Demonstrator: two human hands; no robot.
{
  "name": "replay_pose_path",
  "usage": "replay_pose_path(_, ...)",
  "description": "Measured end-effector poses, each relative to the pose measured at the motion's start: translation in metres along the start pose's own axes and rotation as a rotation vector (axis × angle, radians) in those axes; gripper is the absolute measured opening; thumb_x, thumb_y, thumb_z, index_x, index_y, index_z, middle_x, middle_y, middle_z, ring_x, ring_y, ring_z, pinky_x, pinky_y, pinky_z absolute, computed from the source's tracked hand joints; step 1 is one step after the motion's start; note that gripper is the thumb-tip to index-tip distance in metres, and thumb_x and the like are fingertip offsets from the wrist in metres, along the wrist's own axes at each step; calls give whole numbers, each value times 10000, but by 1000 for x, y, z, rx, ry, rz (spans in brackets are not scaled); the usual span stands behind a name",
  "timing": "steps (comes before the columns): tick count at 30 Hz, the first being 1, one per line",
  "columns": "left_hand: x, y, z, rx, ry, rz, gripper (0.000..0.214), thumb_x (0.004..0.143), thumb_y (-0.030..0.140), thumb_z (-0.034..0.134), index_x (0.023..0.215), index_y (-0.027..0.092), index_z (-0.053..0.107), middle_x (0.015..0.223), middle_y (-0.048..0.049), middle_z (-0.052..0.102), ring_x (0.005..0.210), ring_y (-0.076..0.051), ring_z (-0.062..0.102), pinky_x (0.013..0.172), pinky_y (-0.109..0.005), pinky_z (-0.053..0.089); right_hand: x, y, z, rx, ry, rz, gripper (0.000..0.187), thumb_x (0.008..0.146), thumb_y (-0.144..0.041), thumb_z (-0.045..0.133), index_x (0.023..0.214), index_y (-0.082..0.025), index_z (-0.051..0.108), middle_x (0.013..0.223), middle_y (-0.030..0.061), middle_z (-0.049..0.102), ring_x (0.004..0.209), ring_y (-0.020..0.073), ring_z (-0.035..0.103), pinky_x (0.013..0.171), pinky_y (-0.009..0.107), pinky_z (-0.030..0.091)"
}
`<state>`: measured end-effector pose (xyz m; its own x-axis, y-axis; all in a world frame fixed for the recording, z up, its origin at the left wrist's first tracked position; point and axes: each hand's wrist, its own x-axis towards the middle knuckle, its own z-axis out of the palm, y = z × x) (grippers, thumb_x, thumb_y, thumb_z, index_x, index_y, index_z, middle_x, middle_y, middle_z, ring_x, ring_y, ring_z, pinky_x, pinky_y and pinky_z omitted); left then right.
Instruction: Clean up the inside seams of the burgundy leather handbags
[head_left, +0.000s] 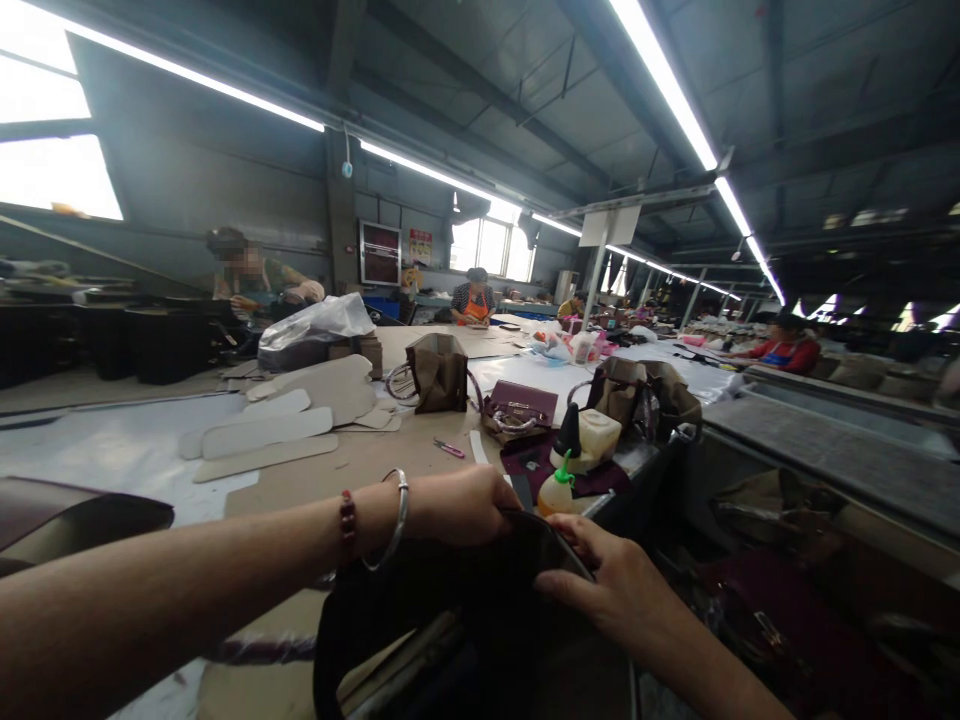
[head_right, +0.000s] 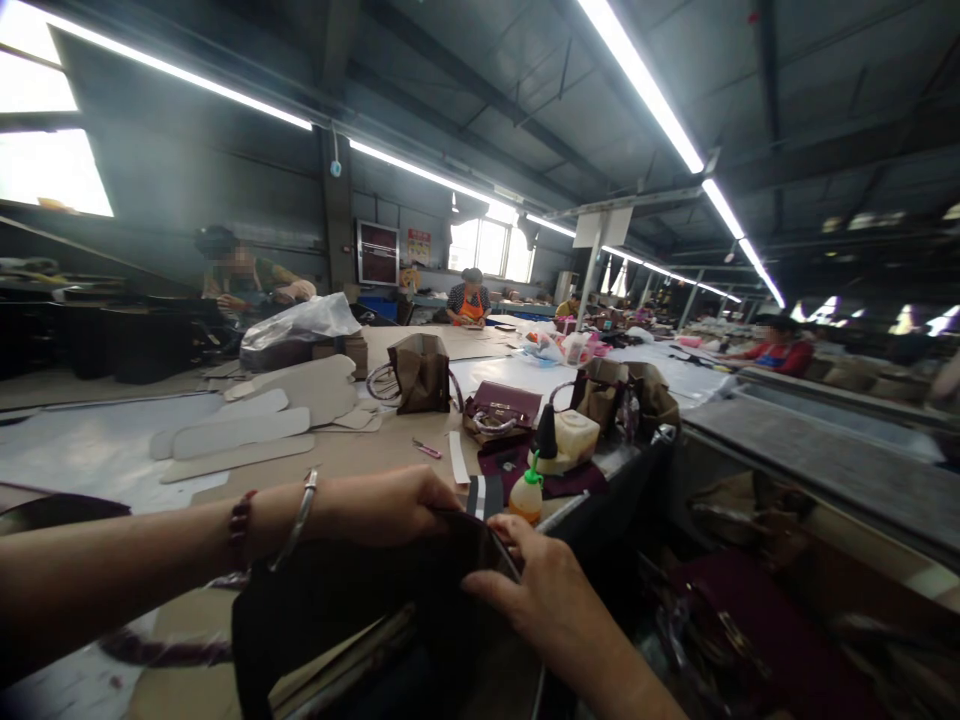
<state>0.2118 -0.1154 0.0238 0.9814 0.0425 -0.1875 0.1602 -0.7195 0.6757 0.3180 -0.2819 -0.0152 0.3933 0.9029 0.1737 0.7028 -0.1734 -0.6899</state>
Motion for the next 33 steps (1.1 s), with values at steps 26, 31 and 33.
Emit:
replay_pose_path(26, 15, -23, -7, -201, -84, 123, 252, 718, 260, 518, 920, 156, 629, 753, 19, 588, 646, -93, 464, 644, -172, 380, 21, 9, -13, 236, -309, -22, 269, 782, -340, 446, 780, -139, 625, 698, 6, 604, 638, 142, 541, 567, 219, 412)
replay_pose_path(31, 21, -27, -4, -201, -17, 155, 258, 718, 286, 509, 888, 144, 641, 737, 12, 592, 633, -99, 461, 637, -181, 379, 21, 2, -14, 73, -278, 55, 192, 707, -261, 524, 819, -136, 619, 727, 4, 612, 662, 144, 549, 560, 199, 397)
replay_pose_path(33, 21, -26, -3, -193, 7, 158, 258, 715, 292, 506, 863, 135, 646, 704, 12, 585, 608, -98, 450, 614, -181, 375, 16, -1, -16, -44, -236, 91, 160, 671, -218, 540, 785, -136, 616, 694, -7, 598, 640, 135, 535, 539, 188, 376)
